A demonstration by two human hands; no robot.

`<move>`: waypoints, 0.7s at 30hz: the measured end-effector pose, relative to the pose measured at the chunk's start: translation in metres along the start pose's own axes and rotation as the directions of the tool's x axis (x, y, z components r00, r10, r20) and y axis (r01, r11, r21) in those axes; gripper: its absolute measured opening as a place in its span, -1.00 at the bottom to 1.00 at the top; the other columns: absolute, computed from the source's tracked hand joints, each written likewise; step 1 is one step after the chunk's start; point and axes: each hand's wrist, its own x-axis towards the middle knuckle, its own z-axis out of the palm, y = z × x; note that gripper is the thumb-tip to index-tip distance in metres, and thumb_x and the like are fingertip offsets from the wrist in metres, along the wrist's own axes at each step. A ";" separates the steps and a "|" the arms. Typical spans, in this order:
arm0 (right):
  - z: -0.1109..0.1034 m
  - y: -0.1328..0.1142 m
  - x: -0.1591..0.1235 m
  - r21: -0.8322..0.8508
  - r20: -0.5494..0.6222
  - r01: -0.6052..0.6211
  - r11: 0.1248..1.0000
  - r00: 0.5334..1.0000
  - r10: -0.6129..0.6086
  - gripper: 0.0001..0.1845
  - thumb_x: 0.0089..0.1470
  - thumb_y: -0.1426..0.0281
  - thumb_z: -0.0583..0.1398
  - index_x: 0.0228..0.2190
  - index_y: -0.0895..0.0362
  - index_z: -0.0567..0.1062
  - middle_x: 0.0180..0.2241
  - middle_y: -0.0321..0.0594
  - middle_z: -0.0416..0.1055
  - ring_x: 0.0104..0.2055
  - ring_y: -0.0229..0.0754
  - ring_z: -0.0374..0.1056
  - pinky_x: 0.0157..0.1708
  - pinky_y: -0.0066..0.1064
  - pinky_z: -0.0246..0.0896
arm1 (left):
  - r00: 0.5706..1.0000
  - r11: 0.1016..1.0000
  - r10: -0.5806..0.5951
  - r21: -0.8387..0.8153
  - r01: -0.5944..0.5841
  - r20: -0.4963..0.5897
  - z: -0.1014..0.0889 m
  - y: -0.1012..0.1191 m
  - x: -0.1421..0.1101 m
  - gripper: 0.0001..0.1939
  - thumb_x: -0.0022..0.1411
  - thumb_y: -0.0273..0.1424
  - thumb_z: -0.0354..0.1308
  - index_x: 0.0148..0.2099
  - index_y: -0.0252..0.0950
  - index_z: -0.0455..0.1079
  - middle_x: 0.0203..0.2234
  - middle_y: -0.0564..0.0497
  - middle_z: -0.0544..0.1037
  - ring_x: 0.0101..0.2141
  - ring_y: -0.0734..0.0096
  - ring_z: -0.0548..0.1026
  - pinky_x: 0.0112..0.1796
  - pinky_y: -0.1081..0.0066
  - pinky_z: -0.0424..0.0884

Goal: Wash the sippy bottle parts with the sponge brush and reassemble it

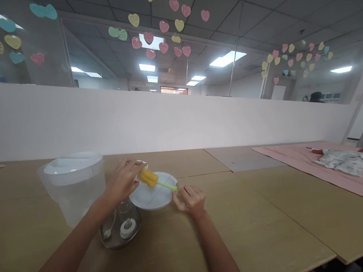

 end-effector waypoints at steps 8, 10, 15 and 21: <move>-0.010 -0.032 0.017 0.015 -0.154 0.062 0.998 0.986 -0.059 -0.80 0.01 0.30 0.13 -0.39 0.15 0.49 -0.67 -0.30 0.29 -0.60 -0.33 0.18 -0.53 -0.45 -0.08 | 0.982 0.985 0.154 -0.095 -0.143 0.111 0.004 0.024 0.004 -0.48 -0.06 -0.65 0.00 0.00 -0.23 0.26 -0.11 -0.05 0.36 -0.17 0.22 0.22 -0.14 0.22 0.19; -0.012 -0.036 0.021 0.033 -0.163 0.065 0.997 0.985 -0.059 -0.82 0.01 0.31 0.13 -0.43 0.16 0.47 -0.68 -0.31 0.27 -0.60 -0.33 0.18 -0.54 -0.45 -0.08 | 0.984 0.986 0.142 -0.103 -0.131 0.108 0.006 0.020 0.003 -0.45 -0.09 -0.67 0.01 -0.01 -0.19 0.27 -0.11 -0.03 0.36 -0.16 0.23 0.22 -0.14 0.21 0.19; -0.020 -0.030 0.029 0.054 -0.059 0.047 0.997 0.997 -0.043 -0.74 0.02 0.30 0.11 -0.61 0.15 0.38 -0.71 -0.32 0.23 -0.61 -0.34 0.16 -0.55 -0.46 -0.10 | 0.995 0.997 0.069 -0.039 -0.066 0.074 0.019 0.003 0.000 -0.46 -0.11 -0.71 -0.03 -0.08 -0.15 0.33 -0.14 -0.03 0.37 -0.13 0.21 0.23 -0.15 0.19 0.18; -0.038 0.015 -0.009 0.000 0.138 0.023 1.000 0.990 -0.023 -0.66 0.04 0.25 0.08 -0.65 0.16 0.39 -0.71 -0.30 0.26 -0.63 -0.35 0.15 -0.54 -0.50 -0.08 | 0.992 0.997 0.049 0.047 -0.055 0.115 0.028 -0.003 -0.003 -0.51 -0.07 -0.70 -0.05 -0.11 -0.18 0.35 -0.14 -0.07 0.38 -0.16 0.17 0.26 -0.18 0.19 0.21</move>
